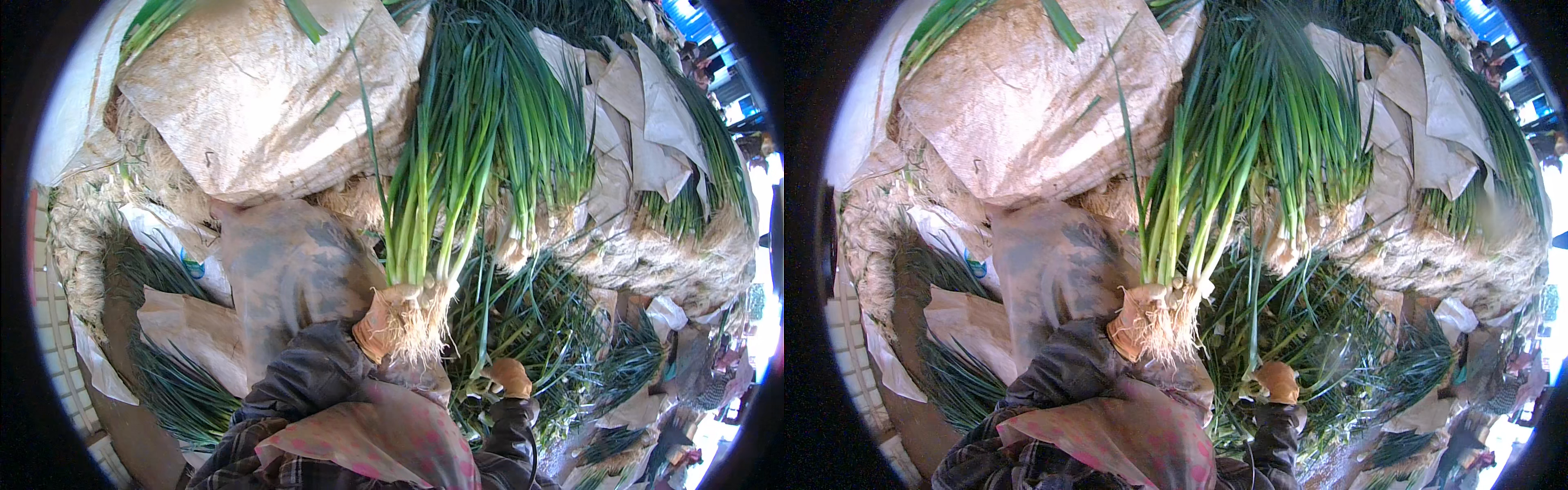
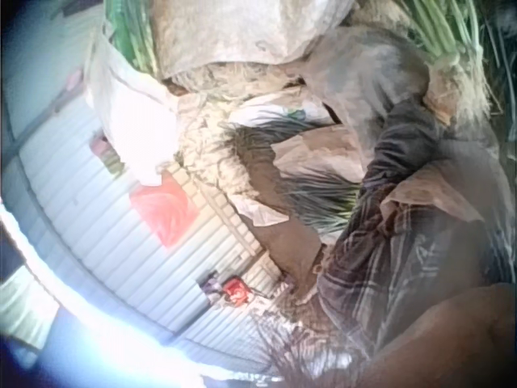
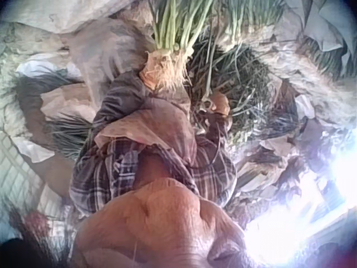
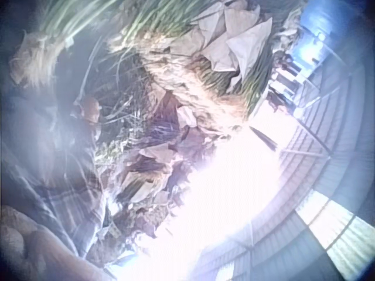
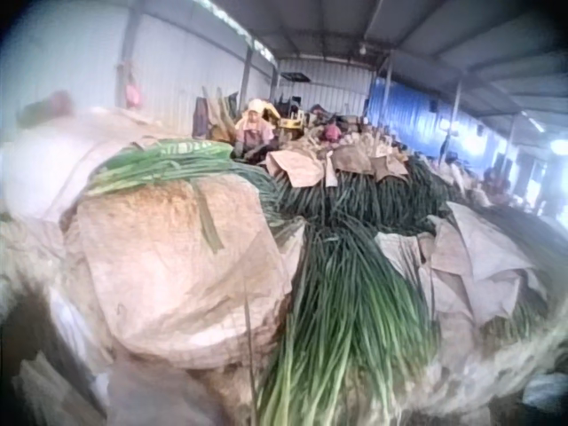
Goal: The person gathers green onions from a large pile, aligns the roots, and forms them into bundles by hand. The person repeatedly picks up individual stalks and adds them to the growing bundle held in the left hand.
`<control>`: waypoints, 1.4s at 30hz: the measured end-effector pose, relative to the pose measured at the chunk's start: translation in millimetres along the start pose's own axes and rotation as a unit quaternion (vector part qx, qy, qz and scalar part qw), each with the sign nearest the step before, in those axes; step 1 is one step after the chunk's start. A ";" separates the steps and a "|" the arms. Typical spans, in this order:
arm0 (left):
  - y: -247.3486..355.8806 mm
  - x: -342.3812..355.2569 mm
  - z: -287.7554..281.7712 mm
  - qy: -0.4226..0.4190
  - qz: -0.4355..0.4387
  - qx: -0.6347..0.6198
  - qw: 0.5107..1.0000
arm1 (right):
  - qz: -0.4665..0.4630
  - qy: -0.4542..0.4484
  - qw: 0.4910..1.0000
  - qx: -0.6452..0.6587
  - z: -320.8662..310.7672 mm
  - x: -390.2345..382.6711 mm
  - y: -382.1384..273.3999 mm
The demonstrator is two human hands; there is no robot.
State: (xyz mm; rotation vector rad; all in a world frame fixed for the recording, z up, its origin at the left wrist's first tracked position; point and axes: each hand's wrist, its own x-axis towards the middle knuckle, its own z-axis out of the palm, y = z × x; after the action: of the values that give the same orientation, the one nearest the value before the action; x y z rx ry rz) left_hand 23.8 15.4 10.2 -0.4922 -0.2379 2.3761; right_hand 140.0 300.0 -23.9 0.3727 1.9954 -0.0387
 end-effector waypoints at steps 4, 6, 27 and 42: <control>-2.5 0.1 1.2 0.001 0.015 0.041 0.999 | -0.317 0.219 0.774 0.502 -42.6 -9.8 -47.5; -1.3 0.0 1.4 0.037 0.032 0.066 0.997 | -0.431 0.188 0.729 0.498 -73.6 -8.6 -87.9; -9.0 6.7 -8.6 0.056 -0.067 0.201 0.976 | -0.370 0.103 0.741 0.550 -114.5 -11.9 -122.1; -10.1 15.6 -19.5 0.104 -0.040 0.242 0.964 | -0.286 0.196 0.619 0.705 -79.8 -3.0 -151.1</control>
State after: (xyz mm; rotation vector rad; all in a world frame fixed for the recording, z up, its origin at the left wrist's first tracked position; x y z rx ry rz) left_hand 27.1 34.0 -9.0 -0.4764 0.4024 2.1775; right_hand 29.3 171.0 -6.7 0.7107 1.9917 -2.1909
